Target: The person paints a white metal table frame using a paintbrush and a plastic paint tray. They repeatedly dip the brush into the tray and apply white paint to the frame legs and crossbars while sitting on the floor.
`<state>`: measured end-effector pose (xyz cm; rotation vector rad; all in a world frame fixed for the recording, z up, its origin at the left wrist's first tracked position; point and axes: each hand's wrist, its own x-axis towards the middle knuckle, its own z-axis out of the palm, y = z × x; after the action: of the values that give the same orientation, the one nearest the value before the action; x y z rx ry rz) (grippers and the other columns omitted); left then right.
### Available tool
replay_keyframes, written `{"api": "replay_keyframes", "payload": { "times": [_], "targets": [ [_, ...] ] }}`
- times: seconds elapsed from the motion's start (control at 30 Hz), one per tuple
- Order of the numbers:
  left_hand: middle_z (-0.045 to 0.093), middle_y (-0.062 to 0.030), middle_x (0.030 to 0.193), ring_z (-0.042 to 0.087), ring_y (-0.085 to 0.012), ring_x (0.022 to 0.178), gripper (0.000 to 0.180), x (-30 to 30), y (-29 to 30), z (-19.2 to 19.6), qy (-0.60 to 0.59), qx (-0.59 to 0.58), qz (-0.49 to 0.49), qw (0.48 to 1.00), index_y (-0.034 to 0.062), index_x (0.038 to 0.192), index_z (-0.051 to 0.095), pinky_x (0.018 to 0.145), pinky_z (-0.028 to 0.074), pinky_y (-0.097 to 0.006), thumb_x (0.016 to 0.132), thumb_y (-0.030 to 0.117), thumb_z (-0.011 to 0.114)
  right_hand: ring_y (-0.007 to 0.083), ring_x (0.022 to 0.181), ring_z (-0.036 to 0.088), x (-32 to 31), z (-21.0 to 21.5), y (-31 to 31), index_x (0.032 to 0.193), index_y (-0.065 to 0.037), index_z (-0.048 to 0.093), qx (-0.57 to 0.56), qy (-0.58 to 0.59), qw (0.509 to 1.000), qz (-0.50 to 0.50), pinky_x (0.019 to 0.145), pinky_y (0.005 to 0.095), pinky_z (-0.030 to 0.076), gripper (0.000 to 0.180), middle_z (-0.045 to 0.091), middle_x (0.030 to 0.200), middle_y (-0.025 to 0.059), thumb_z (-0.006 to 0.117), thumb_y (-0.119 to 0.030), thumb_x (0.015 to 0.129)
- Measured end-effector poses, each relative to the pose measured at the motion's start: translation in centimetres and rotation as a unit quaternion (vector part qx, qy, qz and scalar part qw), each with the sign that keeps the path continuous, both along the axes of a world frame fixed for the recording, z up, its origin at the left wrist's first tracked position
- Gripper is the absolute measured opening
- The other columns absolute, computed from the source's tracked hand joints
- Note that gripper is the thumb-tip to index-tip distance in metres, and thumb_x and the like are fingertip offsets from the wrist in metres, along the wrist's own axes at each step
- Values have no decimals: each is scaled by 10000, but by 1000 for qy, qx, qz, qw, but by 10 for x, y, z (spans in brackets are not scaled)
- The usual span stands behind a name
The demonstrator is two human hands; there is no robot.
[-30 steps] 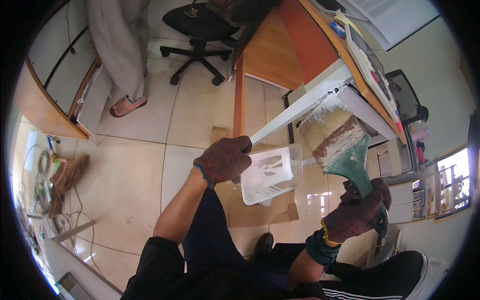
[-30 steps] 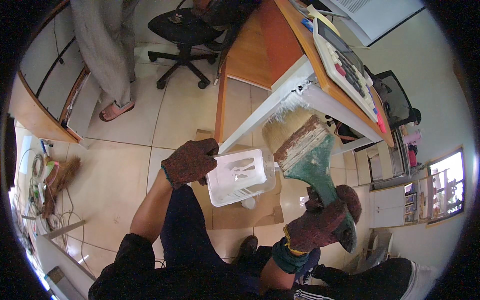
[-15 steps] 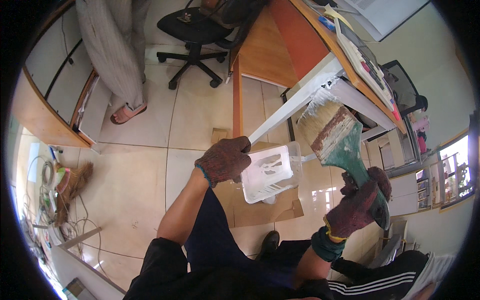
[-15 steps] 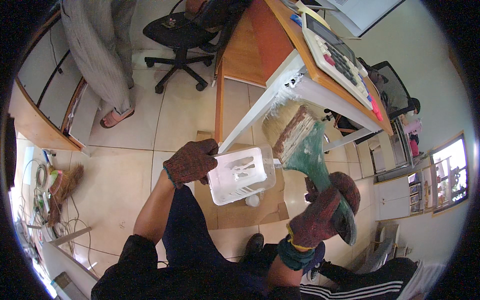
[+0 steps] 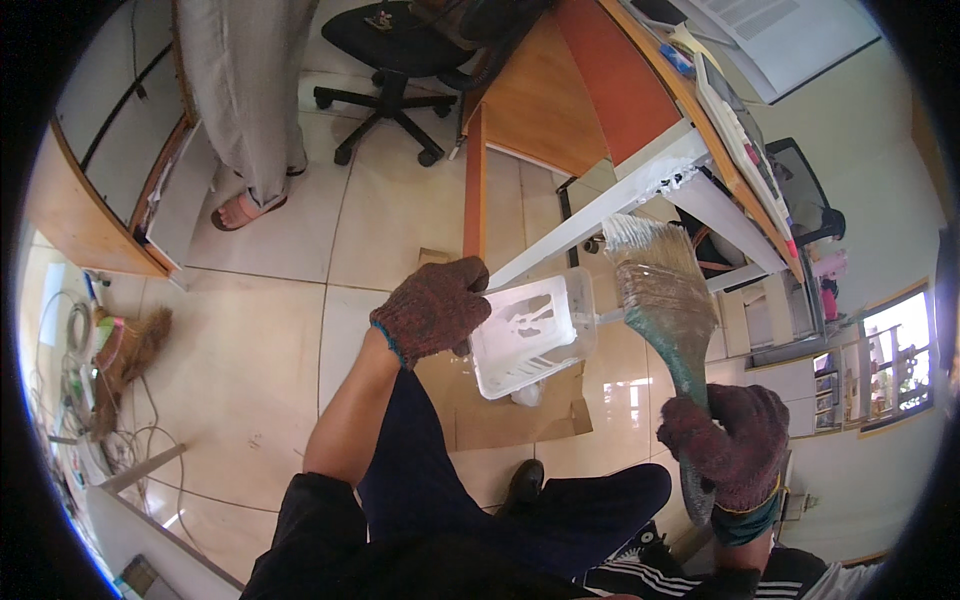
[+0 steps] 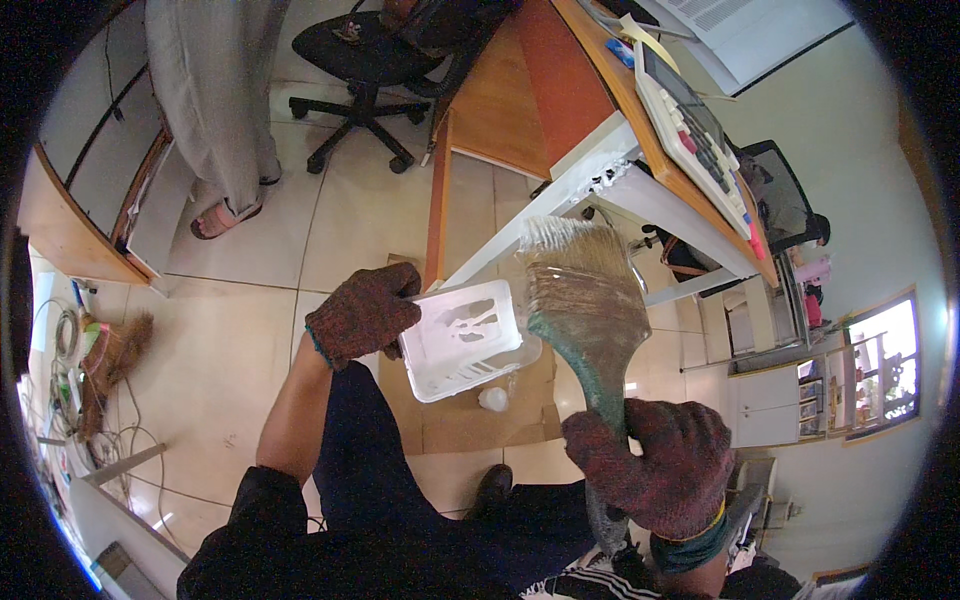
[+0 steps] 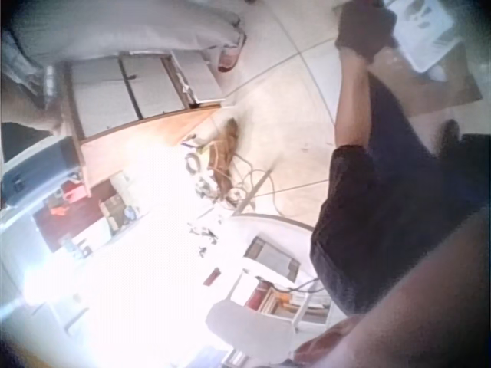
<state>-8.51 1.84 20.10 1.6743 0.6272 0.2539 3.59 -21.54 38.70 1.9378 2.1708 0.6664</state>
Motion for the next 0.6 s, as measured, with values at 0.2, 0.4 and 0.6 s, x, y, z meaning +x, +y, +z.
{"api": "replay_keyframes", "payload": {
  "times": [0.2,0.4,0.6],
  "targets": [
    [611,-187,671,654,-241,572,198,-2,-4,-4,5,-43,3,999,-26,894,541,585,520,-354,765,124,526,212,635,625,-3,1,-13,1005,-244,635,-104,208,950,-207,516,319,464,346,635,802,39,741,-283,678],
    [619,-197,686,660,-244,572,188,0,-7,-23,-22,-68,5,997,-27,885,547,577,529,-346,765,115,519,220,714,662,-3,-14,-10,963,-186,660,-76,404,784,-464,577,324,519,380,651,825,75,781,-357,646],
    [636,-205,742,666,-280,661,242,19,-21,-44,31,-26,-18,999,-16,906,560,660,519,-370,746,163,528,240,660,652,20,-38,-38,925,-169,671,-110,323,930,-139,544,343,518,414,635,719,105,817,-360,587]
  ]
}}
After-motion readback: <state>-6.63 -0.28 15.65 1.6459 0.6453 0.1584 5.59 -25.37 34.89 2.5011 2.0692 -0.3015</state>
